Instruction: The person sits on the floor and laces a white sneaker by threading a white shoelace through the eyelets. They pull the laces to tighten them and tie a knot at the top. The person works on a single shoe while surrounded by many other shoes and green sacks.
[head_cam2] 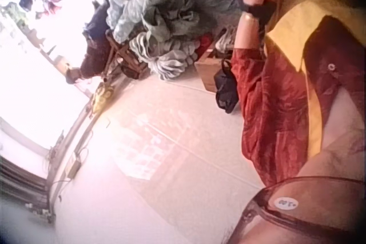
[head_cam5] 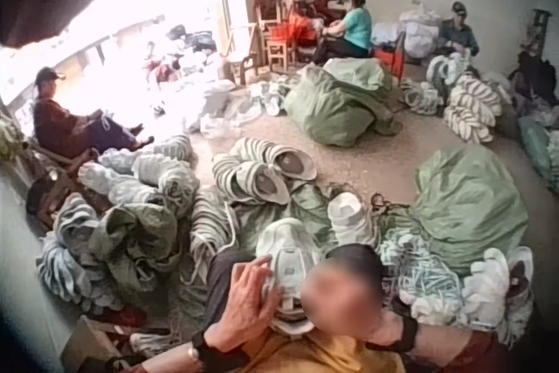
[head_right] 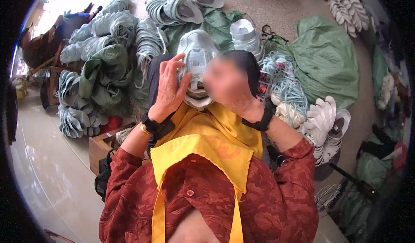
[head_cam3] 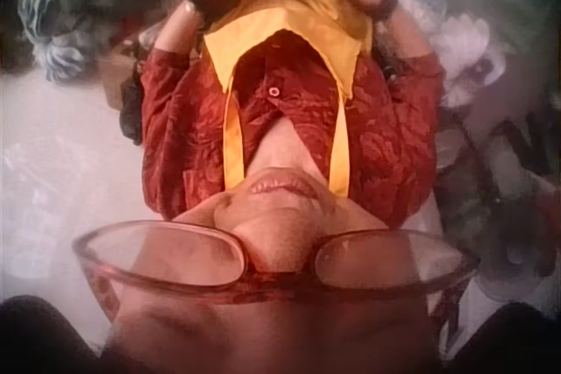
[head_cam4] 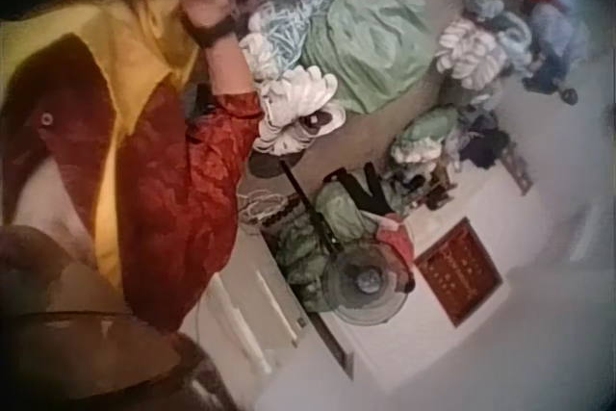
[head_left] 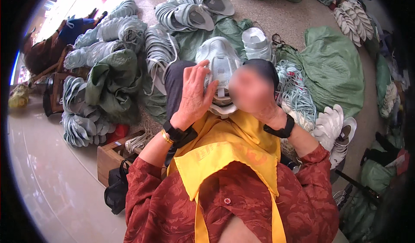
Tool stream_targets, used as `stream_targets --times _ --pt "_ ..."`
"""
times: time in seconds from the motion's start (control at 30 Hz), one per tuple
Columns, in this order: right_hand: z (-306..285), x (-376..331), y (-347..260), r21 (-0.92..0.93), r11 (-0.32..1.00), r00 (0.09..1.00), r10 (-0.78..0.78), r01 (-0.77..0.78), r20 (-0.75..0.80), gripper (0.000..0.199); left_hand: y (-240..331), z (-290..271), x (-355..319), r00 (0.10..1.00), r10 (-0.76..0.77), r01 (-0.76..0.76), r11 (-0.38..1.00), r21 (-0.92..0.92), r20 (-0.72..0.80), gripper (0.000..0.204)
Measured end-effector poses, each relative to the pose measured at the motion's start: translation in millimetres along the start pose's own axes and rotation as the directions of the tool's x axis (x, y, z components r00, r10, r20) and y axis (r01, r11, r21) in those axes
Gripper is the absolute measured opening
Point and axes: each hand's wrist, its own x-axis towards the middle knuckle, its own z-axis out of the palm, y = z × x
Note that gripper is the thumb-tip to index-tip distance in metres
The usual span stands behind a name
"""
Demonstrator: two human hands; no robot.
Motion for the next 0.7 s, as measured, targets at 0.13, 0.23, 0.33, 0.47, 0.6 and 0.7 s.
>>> stream_targets --times 0.13,0.23,0.33,0.47,0.6,0.7 --pt "1.4 0.3 -1.0 -0.001 1.0 0.998 -0.02 0.02 -0.052 0.016 0.9 0.2 -1.1 1.0 -0.005 0.004 1.0 0.03 0.028 0.027" --pt "1.9 -1.3 -0.5 -0.019 0.999 0.997 -0.049 0.048 -0.062 0.014 -0.8 2.8 -5.4 0.999 -0.003 -0.001 0.996 0.086 0.044 0.025" --pt "4.1 -7.0 4.9 0.011 0.998 0.995 -0.067 0.068 -0.077 0.022 -0.8 4.3 -10.0 0.998 -0.007 0.0 0.994 0.105 0.065 0.024" --pt "-2.7 -12.9 8.3 0.154 0.987 0.994 -0.04 0.056 -0.102 0.025 -0.5 5.7 -7.4 0.997 -0.017 0.009 0.995 0.1 0.08 0.024" --pt "-8.5 -41.4 18.1 0.368 0.924 0.978 0.157 -0.098 -0.134 0.024 4.2 1.0 -11.7 0.995 -0.06 0.055 0.997 0.054 0.085 0.026" --pt "-18.7 -64.6 37.0 0.351 0.895 0.907 0.362 -0.274 -0.216 0.017 3.5 -0.7 -11.5 0.994 -0.063 0.056 0.996 0.073 0.088 0.026"
